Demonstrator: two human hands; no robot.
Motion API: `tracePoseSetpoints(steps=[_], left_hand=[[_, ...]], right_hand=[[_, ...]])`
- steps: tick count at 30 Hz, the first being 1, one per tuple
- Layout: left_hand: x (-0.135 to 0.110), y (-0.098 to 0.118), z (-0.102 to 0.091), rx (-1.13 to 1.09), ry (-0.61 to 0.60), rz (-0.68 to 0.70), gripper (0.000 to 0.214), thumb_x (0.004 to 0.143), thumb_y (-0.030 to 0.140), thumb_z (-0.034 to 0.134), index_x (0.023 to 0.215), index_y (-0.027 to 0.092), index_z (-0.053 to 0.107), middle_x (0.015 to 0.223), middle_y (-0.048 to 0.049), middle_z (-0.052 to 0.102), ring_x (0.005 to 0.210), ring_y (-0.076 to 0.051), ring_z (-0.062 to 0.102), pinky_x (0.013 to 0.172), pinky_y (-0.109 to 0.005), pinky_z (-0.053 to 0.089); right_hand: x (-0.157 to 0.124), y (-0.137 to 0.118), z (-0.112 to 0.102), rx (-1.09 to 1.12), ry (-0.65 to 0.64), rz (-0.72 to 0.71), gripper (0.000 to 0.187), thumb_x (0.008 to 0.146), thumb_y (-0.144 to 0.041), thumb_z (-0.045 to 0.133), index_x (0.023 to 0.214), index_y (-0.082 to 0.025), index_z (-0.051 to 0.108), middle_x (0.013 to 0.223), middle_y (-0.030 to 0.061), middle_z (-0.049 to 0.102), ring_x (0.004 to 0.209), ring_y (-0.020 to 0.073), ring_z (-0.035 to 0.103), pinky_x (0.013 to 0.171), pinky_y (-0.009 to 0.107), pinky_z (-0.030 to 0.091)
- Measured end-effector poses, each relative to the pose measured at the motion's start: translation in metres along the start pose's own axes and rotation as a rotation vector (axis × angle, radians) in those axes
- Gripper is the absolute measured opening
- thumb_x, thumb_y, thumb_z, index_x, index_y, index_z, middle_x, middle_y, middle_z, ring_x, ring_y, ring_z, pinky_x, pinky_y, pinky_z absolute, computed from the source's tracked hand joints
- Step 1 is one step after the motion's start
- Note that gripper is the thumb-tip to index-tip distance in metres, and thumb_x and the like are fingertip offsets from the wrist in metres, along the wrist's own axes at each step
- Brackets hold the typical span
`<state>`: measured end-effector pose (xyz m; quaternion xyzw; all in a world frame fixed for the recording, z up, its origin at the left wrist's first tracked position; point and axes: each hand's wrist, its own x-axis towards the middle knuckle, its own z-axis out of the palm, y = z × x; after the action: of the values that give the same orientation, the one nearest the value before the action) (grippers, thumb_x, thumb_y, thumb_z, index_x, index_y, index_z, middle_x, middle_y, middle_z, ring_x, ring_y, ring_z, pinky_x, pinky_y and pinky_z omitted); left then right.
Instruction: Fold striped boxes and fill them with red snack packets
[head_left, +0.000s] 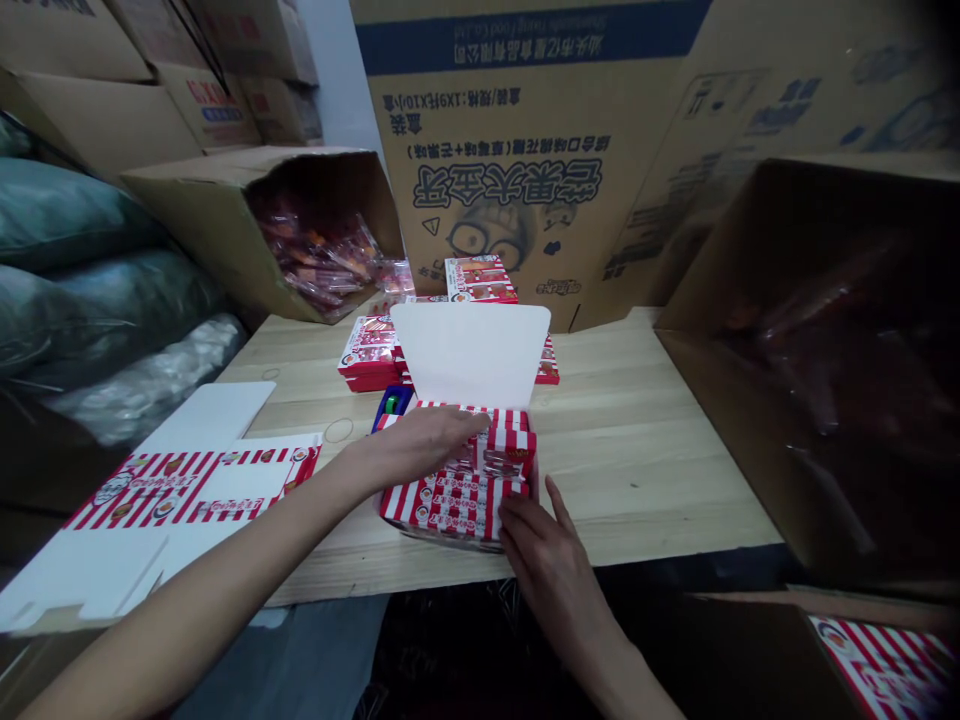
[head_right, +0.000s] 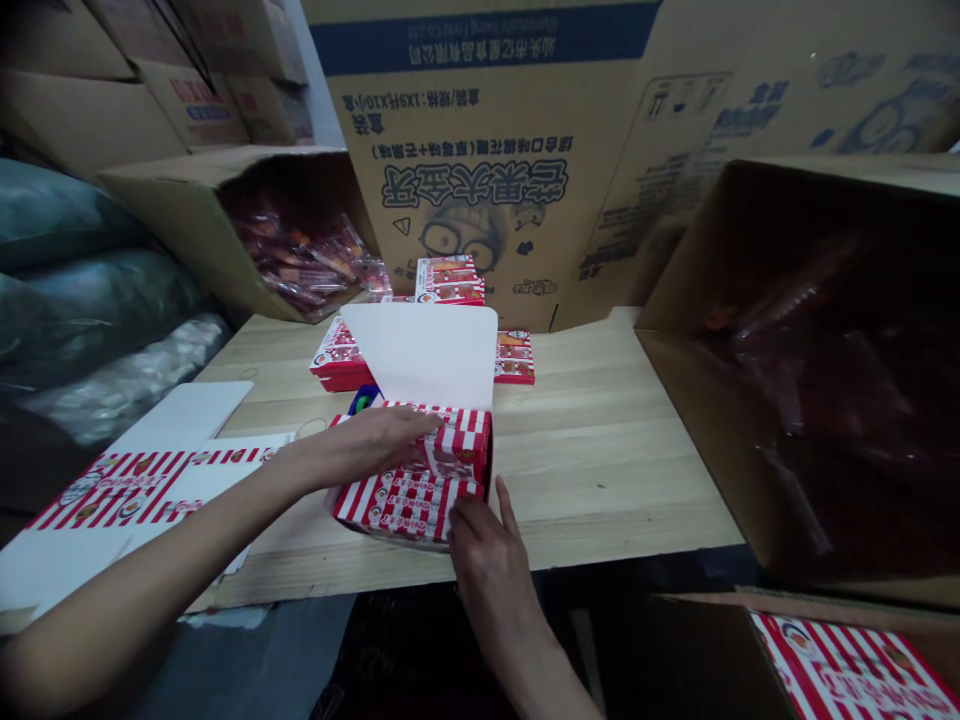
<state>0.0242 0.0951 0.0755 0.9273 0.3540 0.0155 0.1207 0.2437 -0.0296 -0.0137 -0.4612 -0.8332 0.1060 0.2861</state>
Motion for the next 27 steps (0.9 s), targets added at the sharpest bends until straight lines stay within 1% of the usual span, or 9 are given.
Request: tracePoseSetpoints(steps=[8,11,13,15,17,20,22,24,27], left_hand=[[0.004,-0.004,0.028,-0.058,0.042,-0.029,0.055,0.09,0.014,0.052,0.144,0.029,0.054,0.132,-0.0104,0.069,0.122,-0.027,0.064,0.104,-0.041,0.048],[-0.006,0.002,0.022,-0.056,0.095,0.006,0.068,0.09,0.02,0.058,0.155,0.028,0.043,0.143,-0.0119,0.063,0.131,-0.03,0.059,0.112,-0.046,0.044],[-0.014,0.004,0.012,-0.103,0.132,0.03,0.074,0.094,0.03,0.058,0.163,0.024,0.031,0.155,-0.0132,0.054,0.14,-0.03,0.052,0.118,-0.045,0.039],[-0.022,0.002,0.004,-0.14,0.199,-0.008,0.07,0.103,0.04,0.047,0.165,0.019,0.023,0.166,-0.0137,0.04,0.152,-0.027,0.039,0.125,-0.043,0.03],[-0.027,-0.004,0.003,-0.122,0.237,-0.116,0.064,0.109,0.045,0.031,0.165,0.016,0.024,0.171,-0.0134,0.03,0.158,-0.026,0.027,0.129,-0.045,0.02],[-0.03,-0.012,0.018,-0.028,0.198,-0.258,0.06,0.111,0.046,0.024,0.16,0.013,0.036,0.166,-0.015,0.039,0.157,-0.027,0.029,0.129,-0.048,0.019],[-0.031,-0.013,0.036,0.03,0.193,-0.28,0.057,0.111,0.042,0.025,0.156,0.012,0.042,0.162,-0.0152,0.046,0.155,-0.027,0.034,0.128,-0.046,0.023],[-0.03,-0.012,0.056,0.082,0.194,-0.259,0.053,0.111,0.037,0.027,0.155,0.013,0.044,0.161,-0.0143,0.047,0.155,-0.025,0.035,0.129,-0.046,0.02],[-0.027,-0.009,0.083,0.161,0.178,-0.28,0.055,0.109,0.036,0.032,0.158,0.012,0.039,0.167,-0.0153,0.037,0.159,-0.027,0.026,0.131,-0.05,0.011]], right_hand=[[0.004,-0.004,-0.002,0.003,-0.029,-0.028,0.034,0.095,-0.004,0.048,0.101,-0.025,0.074,0.107,0.0075,0.076,0.109,0.0254,0.072,0.126,0.069,0.021],[0.006,-0.006,-0.015,0.045,-0.007,-0.014,0.03,0.098,-0.009,0.047,0.094,-0.024,0.073,0.1,0.0055,0.077,0.096,0.0226,0.074,0.126,0.068,0.021],[0.018,-0.006,-0.032,0.087,0.098,0.001,0.027,0.102,-0.016,0.047,0.095,-0.024,0.072,0.096,0.0037,0.078,0.086,0.0198,0.074,0.126,0.063,0.025],[0.044,-0.002,-0.047,0.105,0.231,0.01,0.028,0.106,-0.024,0.046,0.103,-0.023,0.073,0.104,0.0053,0.079,0.094,0.021,0.075,0.124,0.057,0.031],[0.078,0.004,-0.051,0.077,0.252,-0.001,0.036,0.108,-0.028,0.039,0.116,-0.021,0.074,0.122,0.0091,0.077,0.121,0.0254,0.069,0.123,0.054,0.034],[0.12,0.014,-0.03,-0.066,-0.041,-0.05,0.044,0.108,-0.026,0.034,0.136,-0.017,0.067,0.146,0.014,0.064,0.146,0.0313,0.049,0.122,0.059,0.031],[0.129,0.022,-0.005,-0.159,-0.214,-0.058,0.048,0.108,-0.027,0.035,0.149,-0.015,0.056,0.156,0.0152,0.055,0.151,0.0345,0.041,0.122,0.064,0.028],[0.123,0.029,0.018,-0.209,-0.29,-0.057,0.051,0.108,-0.03,0.035,0.156,-0.016,0.047,0.161,0.0144,0.047,0.154,0.0361,0.036,0.122,0.067,0.025],[0.109,0.039,0.039,-0.239,-0.313,-0.047,0.055,0.108,-0.034,0.035,0.162,-0.02,0.038,0.169,0.0126,0.033,0.157,0.0371,0.027,0.123,0.069,0.02]])
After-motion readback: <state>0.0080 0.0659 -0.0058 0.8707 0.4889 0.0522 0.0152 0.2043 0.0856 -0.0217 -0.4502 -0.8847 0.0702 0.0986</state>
